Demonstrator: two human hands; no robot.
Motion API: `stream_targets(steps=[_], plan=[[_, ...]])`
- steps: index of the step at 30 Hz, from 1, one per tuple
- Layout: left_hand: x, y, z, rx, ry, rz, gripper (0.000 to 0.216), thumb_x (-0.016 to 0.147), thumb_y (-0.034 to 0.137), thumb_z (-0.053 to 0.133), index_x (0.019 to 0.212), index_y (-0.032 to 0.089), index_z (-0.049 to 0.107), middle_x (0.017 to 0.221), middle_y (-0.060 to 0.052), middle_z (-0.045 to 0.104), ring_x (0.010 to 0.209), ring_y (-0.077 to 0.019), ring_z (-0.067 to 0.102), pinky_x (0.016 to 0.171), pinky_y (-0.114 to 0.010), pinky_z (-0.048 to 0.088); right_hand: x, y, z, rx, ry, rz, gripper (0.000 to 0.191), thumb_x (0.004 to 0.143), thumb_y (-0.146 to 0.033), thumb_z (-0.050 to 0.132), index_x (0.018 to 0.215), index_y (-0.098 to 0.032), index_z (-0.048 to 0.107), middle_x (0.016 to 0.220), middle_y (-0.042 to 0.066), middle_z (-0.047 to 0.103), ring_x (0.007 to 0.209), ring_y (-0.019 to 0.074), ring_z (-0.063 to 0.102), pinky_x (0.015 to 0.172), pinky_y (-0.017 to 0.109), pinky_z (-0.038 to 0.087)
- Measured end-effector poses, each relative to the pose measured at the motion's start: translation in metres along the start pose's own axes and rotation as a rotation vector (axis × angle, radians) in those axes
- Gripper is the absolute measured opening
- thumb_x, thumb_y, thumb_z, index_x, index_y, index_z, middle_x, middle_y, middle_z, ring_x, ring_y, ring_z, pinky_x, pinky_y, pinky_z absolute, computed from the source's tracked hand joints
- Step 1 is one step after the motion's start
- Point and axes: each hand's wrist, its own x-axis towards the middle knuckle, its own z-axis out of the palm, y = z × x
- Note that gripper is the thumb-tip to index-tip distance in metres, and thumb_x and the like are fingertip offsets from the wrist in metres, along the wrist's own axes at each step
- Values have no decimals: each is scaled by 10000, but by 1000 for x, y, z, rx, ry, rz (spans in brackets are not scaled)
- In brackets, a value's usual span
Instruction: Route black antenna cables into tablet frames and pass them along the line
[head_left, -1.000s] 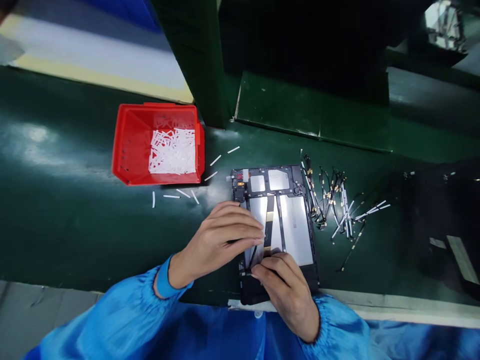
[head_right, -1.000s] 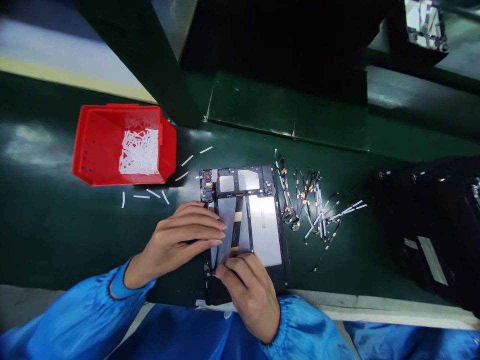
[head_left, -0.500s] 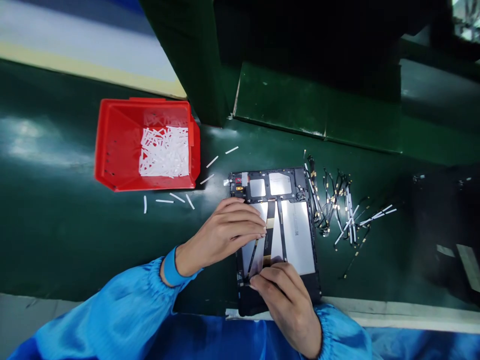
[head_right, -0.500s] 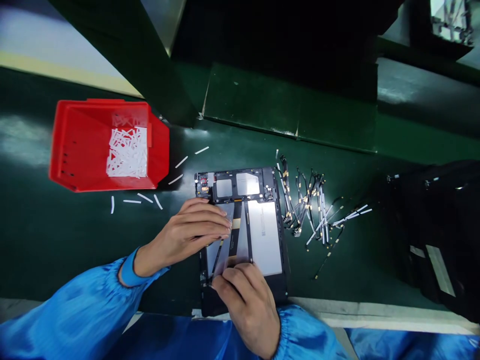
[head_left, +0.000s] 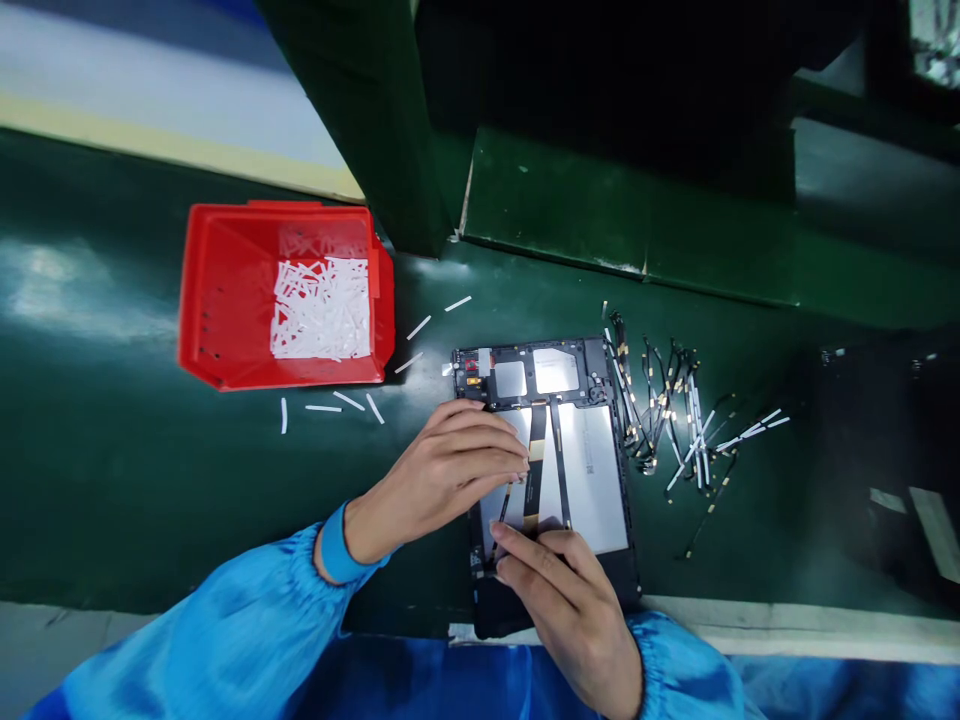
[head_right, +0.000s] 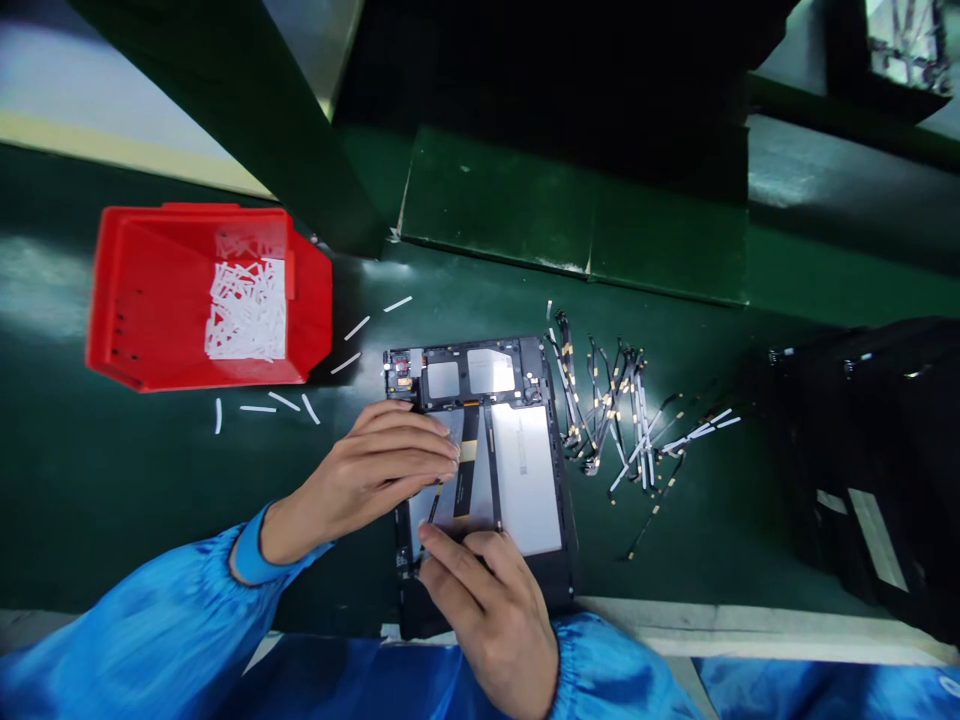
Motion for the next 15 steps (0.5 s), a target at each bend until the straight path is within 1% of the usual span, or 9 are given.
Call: stream_targets(steps=[3, 9, 15], plan=[[-1, -1, 1, -14, 2, 0, 139, 894, 178, 642, 984, 266, 700, 1018, 54, 760, 1052, -138, 660, 1041, -331, 361, 2, -1, -1, -13, 2, 1, 170, 931, -105, 566, 1070, -139, 659, 1309, 17, 624, 1016, 171, 552, 921, 311, 542], [1, 2, -2, -43, 8, -4, 136, 901, 169, 627, 972, 257, 703, 998, 49, 762, 1039, -136, 665, 1029, -324, 369, 6, -4, -4, -11, 22, 1, 174, 942, -110, 546, 1059, -135, 672, 1269, 22, 651, 997, 163, 565, 900, 288, 553], [0, 1, -2, -18, 6, 10, 160, 908, 177, 613, 1007, 273, 693, 1029, 38, 758, 1051, -149, 663, 1025, -350, 395, 5, -3, -3, -16, 5, 14, 183, 950, -124, 535, 1067, -150, 673, 1271, 19, 650, 991, 163, 583, 899, 295, 562]])
